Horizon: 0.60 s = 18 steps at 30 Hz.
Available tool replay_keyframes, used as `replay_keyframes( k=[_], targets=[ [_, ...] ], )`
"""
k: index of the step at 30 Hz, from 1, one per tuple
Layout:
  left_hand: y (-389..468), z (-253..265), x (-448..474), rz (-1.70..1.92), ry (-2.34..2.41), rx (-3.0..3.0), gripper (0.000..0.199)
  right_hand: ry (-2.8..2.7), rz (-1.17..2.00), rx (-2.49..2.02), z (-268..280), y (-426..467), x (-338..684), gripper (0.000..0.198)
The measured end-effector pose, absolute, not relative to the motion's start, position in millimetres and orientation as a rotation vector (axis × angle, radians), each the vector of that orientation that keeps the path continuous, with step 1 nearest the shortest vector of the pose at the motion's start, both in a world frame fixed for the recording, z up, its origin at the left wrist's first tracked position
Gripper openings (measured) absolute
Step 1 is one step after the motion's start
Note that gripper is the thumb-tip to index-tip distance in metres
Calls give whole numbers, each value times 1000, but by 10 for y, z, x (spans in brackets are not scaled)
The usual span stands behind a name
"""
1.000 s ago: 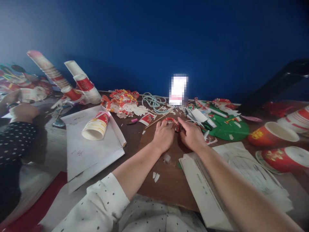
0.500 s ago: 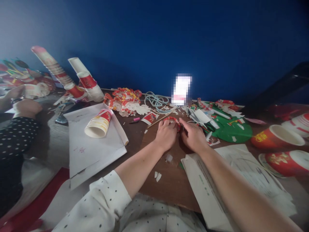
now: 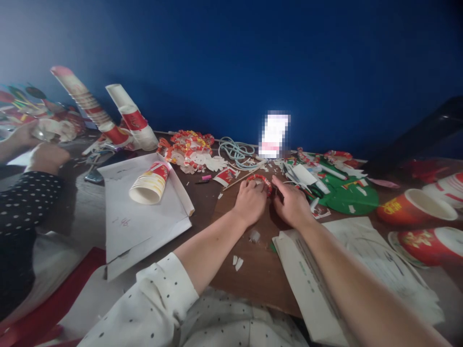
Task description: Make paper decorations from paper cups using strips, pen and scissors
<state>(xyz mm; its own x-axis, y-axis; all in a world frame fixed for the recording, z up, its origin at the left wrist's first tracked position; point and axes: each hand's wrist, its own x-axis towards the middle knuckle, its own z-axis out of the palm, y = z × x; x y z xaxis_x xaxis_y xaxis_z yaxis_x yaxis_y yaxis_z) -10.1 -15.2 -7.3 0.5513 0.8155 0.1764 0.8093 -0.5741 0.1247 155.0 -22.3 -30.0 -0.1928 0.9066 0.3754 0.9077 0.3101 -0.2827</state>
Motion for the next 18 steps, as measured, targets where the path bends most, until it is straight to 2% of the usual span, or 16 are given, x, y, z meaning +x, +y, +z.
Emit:
replay_keyframes(
  k=[18],
  targets=[
    [-146, -77, -90, 326, 1428, 2721, 37, -2150, -1, -1590, -327, -205, 1548, 61]
  ],
)
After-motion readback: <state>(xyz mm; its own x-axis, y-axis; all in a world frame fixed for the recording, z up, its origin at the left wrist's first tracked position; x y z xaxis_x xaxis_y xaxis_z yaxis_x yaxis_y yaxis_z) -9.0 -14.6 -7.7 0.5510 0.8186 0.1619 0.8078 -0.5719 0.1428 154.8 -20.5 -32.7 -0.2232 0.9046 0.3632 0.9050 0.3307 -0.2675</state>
